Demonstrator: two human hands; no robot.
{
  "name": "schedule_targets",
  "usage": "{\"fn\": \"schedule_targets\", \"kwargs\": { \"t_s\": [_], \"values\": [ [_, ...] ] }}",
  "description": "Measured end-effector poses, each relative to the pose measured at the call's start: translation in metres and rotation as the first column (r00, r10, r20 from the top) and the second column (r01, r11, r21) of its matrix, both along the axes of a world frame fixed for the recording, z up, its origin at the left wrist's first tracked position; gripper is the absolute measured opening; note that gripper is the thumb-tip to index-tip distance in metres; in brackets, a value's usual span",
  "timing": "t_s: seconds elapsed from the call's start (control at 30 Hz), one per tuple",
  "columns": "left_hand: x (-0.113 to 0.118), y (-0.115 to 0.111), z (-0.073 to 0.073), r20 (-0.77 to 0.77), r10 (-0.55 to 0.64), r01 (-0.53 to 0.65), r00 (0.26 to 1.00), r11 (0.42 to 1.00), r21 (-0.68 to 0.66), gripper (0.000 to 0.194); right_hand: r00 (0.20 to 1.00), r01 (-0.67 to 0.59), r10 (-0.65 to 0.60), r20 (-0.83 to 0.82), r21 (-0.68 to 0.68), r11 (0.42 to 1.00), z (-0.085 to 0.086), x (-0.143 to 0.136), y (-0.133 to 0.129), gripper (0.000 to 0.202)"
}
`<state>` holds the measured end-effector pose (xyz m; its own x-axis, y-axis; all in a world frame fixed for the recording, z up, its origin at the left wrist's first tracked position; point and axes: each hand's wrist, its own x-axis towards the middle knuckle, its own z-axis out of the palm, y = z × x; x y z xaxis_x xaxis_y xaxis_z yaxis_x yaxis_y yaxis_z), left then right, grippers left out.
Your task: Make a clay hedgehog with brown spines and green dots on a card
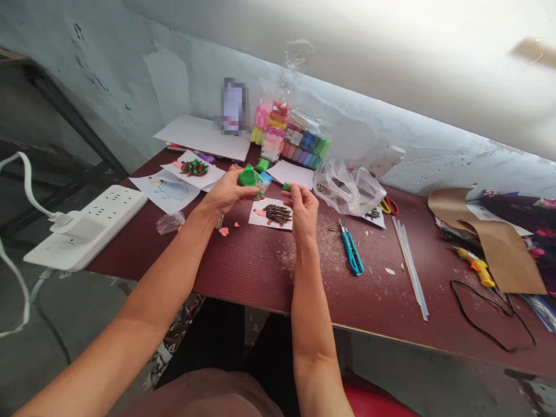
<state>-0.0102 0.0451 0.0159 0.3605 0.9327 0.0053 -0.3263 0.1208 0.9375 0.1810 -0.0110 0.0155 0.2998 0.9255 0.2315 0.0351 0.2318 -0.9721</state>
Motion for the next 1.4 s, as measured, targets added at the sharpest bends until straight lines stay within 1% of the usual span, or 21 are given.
{"fn": "schedule_targets", "kwargs": {
  "t_s": [0.1, 0.3, 0.5, 0.6, 0.7, 0.77, 0.83, 0.93, 1.0, 1.07, 1.13, 1.17, 1.2, 1.27, 1.33, 1.4],
  "values": [
    [0.000, -0.002, 0.001, -0.001, -0.004, 0.004, 1.000, 1.000, -0.005, 0.031, 1.000, -0.004, 0.004, -0.024, -0.009, 1.000, 0.001, -0.001, -0.001, 0.040],
    [-0.001, -0.004, 0.006, 0.012, -0.016, 0.016, 1.000, 1.000, -0.010, 0.028, 0.983, 0.059, -0.062, 0.172, 0.022, 0.998, 0.005, -0.006, -0.005, 0.038],
    [-0.004, -0.002, 0.007, 0.003, 0.016, -0.016, 1.000, 0.999, -0.029, 0.030, 0.959, 0.084, -0.088, 0.271, 0.028, 0.996, 0.010, -0.010, -0.011, 0.048],
    [-0.004, -0.002, 0.006, -0.036, -0.007, 0.006, 0.999, 1.000, -0.031, 0.034, 0.910, 0.127, -0.140, 0.391, 0.061, 0.990, 0.009, -0.009, -0.012, 0.049],
    [-0.002, -0.002, 0.006, -0.069, -0.023, 0.018, 0.997, 0.998, -0.061, 0.037, 0.853, 0.171, -0.179, 0.491, 0.061, 0.983, 0.005, -0.004, -0.009, 0.040],
    [0.002, -0.001, 0.004, -0.076, 0.001, -0.008, 0.997, 0.995, -0.097, 0.044, 0.857, 0.170, -0.165, 0.489, 0.034, 0.985, 0.001, -0.002, -0.007, 0.034],
    [0.006, -0.001, 0.003, -0.082, 0.048, -0.058, 0.996, 0.989, -0.133, 0.050, 0.878, 0.156, -0.141, 0.458, 0.004, 0.988, -0.002, 0.000, -0.006, 0.031],
    [0.009, -0.001, 0.001, -0.127, 0.072, -0.091, 0.989, 0.985, -0.147, 0.050, 0.907, 0.130, -0.107, 0.407, -0.030, 0.991, -0.003, -0.002, -0.006, 0.028],
    [0.008, -0.001, 0.001, -0.173, 0.056, -0.078, 0.983, 0.989, -0.126, 0.042, 0.919, 0.119, -0.092, 0.383, -0.047, 0.992, -0.001, -0.005, -0.008, 0.026],
    [0.007, 0.000, -0.001, -0.215, 0.056, -0.077, 0.975, 0.993, -0.088, 0.027, 0.924, 0.114, -0.080, 0.374, -0.069, 0.991, 0.001, -0.009, -0.010, 0.026],
    [0.006, 0.002, -0.004, -0.267, 0.094, -0.103, 0.959, 0.995, -0.020, 0.013, 0.924, 0.108, -0.066, 0.377, -0.091, 0.990, 0.002, -0.011, -0.012, 0.028],
    [0.005, 0.003, -0.006, -0.304, 0.126, -0.122, 0.944, 0.992, 0.031, 0.011, 0.923, 0.105, -0.059, 0.379, -0.102, 0.989, 0.003, -0.012, -0.013, 0.030],
    [0.004, 0.005, -0.007, -0.340, 0.154, -0.134, 0.928, 0.988, 0.080, 0.011, 0.922, 0.101, -0.050, 0.384, -0.114, 0.988, 0.003, -0.013, -0.013, 0.031],
    [0.003, 0.005, -0.008, -0.398, 0.181, -0.136, 0.899, 0.981, 0.140, 0.018, 0.913, 0.095, -0.032, 0.407, -0.137, 0.986, 0.002, -0.013, -0.013, 0.034],
    [0.003, 0.004, -0.006, -0.423, 0.175, -0.118, 0.889, 0.980, 0.158, 0.029, 0.894, 0.104, -0.032, 0.448, -0.137, 0.985, 0.002, -0.014, -0.013, 0.035],
    [0.003, 0.000, -0.003, -0.420, 0.145, -0.088, 0.896, 0.984, 0.153, 0.038, 0.879, 0.121, -0.049, 0.475, -0.122, 0.985, 0.001, -0.014, -0.012, 0.033]
  ]
}}
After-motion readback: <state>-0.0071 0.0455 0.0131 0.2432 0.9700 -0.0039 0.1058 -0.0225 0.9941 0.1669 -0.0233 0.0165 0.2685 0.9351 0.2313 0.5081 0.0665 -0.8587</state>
